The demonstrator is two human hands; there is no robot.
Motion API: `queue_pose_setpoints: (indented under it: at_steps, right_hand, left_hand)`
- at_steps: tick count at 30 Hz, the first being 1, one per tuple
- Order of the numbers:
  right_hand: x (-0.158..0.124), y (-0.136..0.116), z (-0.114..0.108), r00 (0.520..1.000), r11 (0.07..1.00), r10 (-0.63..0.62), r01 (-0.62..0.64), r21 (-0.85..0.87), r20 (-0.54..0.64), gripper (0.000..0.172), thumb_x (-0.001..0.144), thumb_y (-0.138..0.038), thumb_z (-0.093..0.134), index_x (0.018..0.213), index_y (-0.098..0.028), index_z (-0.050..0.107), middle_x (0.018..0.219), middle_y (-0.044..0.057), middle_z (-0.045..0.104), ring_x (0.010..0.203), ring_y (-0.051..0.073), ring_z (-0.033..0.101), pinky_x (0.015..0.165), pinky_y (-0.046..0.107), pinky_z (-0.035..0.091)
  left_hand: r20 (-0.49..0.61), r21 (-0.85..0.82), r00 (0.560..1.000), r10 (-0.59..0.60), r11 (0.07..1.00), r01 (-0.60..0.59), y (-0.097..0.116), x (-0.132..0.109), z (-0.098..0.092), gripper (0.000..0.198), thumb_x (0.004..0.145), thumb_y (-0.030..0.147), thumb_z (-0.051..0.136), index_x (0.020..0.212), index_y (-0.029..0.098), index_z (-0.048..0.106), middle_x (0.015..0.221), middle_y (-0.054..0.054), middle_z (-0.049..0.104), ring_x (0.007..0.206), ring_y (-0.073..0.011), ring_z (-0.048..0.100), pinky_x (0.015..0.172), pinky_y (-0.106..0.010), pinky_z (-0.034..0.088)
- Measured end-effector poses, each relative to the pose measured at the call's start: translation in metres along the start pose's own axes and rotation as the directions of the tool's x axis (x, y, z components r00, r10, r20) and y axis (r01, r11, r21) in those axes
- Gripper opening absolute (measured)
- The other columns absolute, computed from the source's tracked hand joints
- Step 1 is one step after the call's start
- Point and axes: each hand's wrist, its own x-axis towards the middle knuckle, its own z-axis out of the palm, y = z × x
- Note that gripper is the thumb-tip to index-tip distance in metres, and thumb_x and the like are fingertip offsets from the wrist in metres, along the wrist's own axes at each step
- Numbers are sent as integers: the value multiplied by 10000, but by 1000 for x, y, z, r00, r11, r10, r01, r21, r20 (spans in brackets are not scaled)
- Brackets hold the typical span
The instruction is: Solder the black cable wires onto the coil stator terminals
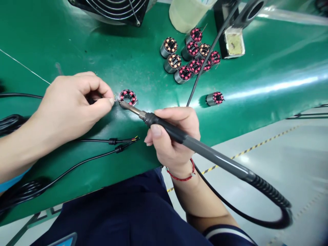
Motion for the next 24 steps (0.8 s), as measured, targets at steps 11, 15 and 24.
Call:
queue_pose_setpoints:
  at_steps: [11,15,24]
  right_hand:
    - [2,-1,-1,999,999,14,-15,-34,-32,106,1010,-356,621,1105,-310,614,864,-42,732,487,92,588,433,273,545]
    - [17,-2,-9,992,983,38,-15,-182,121,227,1026,-374,614,1251,-345,606,1273,12,729,773,146,749,599,302,651]
    - [73,-15,1,831,940,122,78,-331,543,431,971,-110,497,1383,-227,548,1207,-8,733,1035,187,725,1064,394,585]
  left_hand:
    - [-6,-23,1000,0,1000,0,0,1,0,261,763,400,500,731,212,678,795,50,666,657,-98,503,692,-291,433]
    - [1,-32,1000,21,999,-21,2,2,1,276,768,396,491,733,199,681,781,42,657,660,-100,519,710,-289,448]
    - [5,-28,1000,-2,1000,2,-2,3,0,272,754,411,518,775,221,712,782,42,692,664,-125,542,725,-304,480]
